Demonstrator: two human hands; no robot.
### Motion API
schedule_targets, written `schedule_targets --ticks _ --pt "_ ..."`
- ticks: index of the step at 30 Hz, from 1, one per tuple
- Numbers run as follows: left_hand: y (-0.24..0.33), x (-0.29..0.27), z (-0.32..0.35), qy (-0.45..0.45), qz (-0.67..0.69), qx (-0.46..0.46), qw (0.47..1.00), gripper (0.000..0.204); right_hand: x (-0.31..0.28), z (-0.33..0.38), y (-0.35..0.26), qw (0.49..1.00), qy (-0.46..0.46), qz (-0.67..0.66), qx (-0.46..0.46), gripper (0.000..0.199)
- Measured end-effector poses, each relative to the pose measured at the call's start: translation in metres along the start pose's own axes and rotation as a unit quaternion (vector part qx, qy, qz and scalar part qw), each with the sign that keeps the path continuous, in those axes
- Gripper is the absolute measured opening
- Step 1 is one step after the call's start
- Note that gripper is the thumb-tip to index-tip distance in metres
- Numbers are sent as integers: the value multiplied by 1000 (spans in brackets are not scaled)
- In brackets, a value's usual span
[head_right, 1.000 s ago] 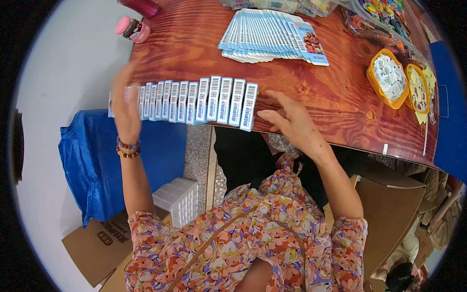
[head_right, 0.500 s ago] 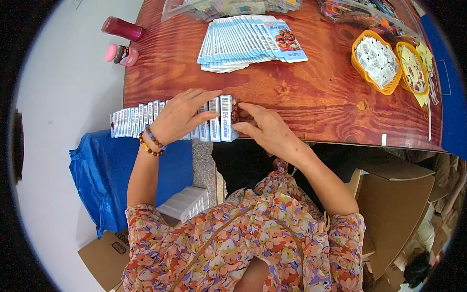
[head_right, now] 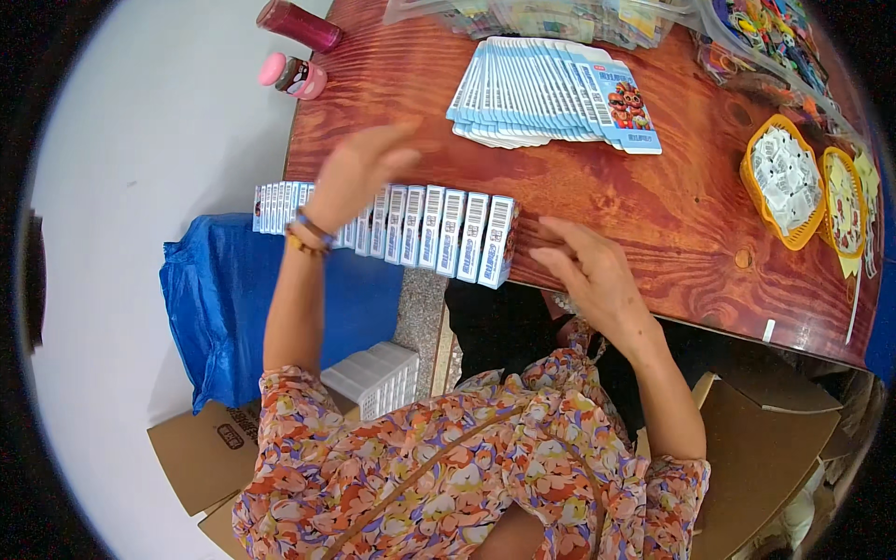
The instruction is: Packaging small toys into plastic cups and applying labels or small cardboard boxes.
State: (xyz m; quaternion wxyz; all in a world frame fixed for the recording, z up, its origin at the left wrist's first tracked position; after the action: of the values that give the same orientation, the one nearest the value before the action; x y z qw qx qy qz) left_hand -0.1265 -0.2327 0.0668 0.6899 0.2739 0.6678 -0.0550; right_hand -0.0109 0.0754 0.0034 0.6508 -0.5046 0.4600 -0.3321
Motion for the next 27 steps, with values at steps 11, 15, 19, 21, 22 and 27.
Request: schedule_targets --ticks 11,15,19,21,22,27 --pt "-57 -17 33 -162 54 -92 981 35 -13 -17 -6 998 52 -19 -35 32" --pt "-54 -19 32 -144 80 -97 982 35 -40 -25 12 957 229 97 -150 27" --pt "-17 -20 17 -26 -79 -9 996 42 -86 -51 9 931 296 208 -44 31" --pt "30 -21 1 6 -97 27 995 46 -91 -64 27 823 276 481 -120 40" --pt "53 -18 -5 7 -88 36 995 46 -95 -58 33 818 278 490 -113 40" --pt "150 2 0 11 205 66 977 49 -113 -48 51 854 172 472 -133 40"
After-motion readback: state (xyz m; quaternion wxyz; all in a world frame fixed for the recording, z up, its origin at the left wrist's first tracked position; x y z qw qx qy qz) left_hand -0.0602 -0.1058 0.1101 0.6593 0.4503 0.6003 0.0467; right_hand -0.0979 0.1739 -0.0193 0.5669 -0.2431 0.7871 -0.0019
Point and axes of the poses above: each hand's wrist, its own z-axis away from the middle knuckle, its own x-axis out of the palm, y = z × x, the point moved 1 cm from there along -z, towards the middle knuckle, and after that the axes turned 3 degrees about -x, right-handed, at the moved point
